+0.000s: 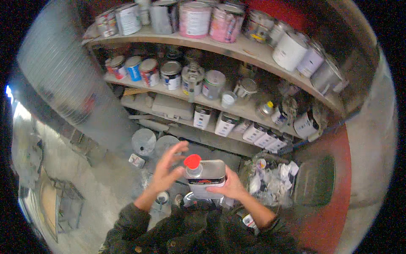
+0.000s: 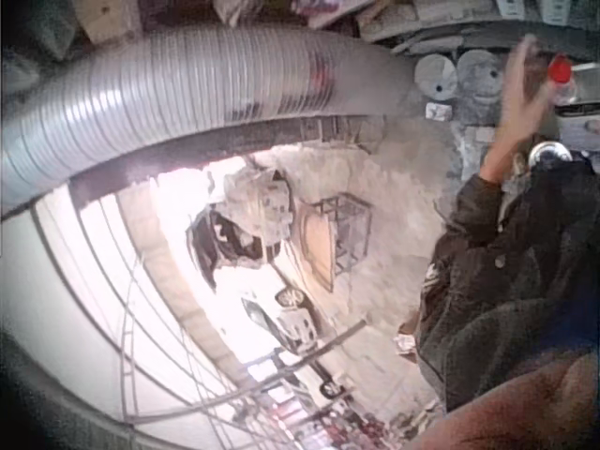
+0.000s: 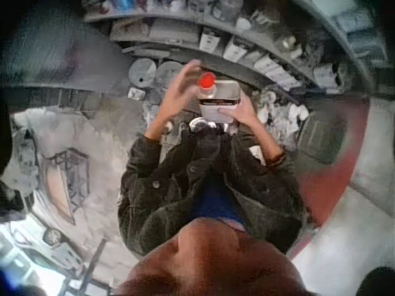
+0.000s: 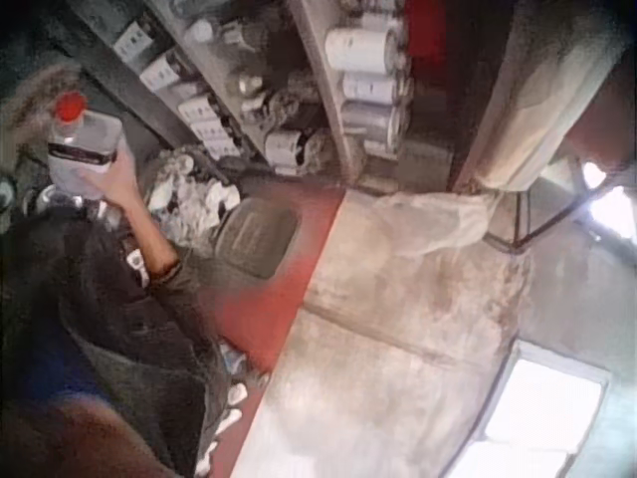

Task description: The person retrieves a paint sprayer and a small container, then pours liquid from a large paint can into the container. They add a smaller amount from a bottle and stir the mixture with a metal stick. The person pours the mixed paint into a funnel and continues stirring.

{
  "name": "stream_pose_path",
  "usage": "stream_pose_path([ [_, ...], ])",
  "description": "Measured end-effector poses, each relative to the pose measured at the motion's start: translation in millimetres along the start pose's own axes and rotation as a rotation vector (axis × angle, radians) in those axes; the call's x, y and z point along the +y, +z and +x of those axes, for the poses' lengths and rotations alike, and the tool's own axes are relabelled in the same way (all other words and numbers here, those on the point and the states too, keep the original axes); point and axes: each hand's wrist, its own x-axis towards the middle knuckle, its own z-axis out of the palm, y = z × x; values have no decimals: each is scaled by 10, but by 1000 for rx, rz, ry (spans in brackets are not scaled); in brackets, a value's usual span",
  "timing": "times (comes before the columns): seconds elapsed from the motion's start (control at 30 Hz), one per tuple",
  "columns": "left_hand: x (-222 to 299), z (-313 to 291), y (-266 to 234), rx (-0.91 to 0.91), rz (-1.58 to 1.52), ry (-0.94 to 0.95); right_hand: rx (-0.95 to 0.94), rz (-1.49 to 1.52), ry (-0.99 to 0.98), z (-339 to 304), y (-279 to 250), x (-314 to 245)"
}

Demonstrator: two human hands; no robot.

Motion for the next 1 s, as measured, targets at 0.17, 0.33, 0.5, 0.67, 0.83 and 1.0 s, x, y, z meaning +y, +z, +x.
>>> stream_pose_path([
  [0.17,577,435,-281,-685,731,496,-320,-92,39,-17,-510,-356],
  [0.33,883,515,-151,-849,911,862,-630,24,88,18,-675,-390],
  [0.5,866,424,-28,-1045,896,819,-767,-140,119,108,-689,-390],
  [0.67,501,330,-132,-987,728,594,-679,-141,90,140,-632,-249],
  [0.83,212,221,-313,-520,576,-49,-267,-398,-8,166,-753,-93],
  [1.0,-93,-217,-333,10,174,-597,113,-551,133,644,-1213,-56],
])
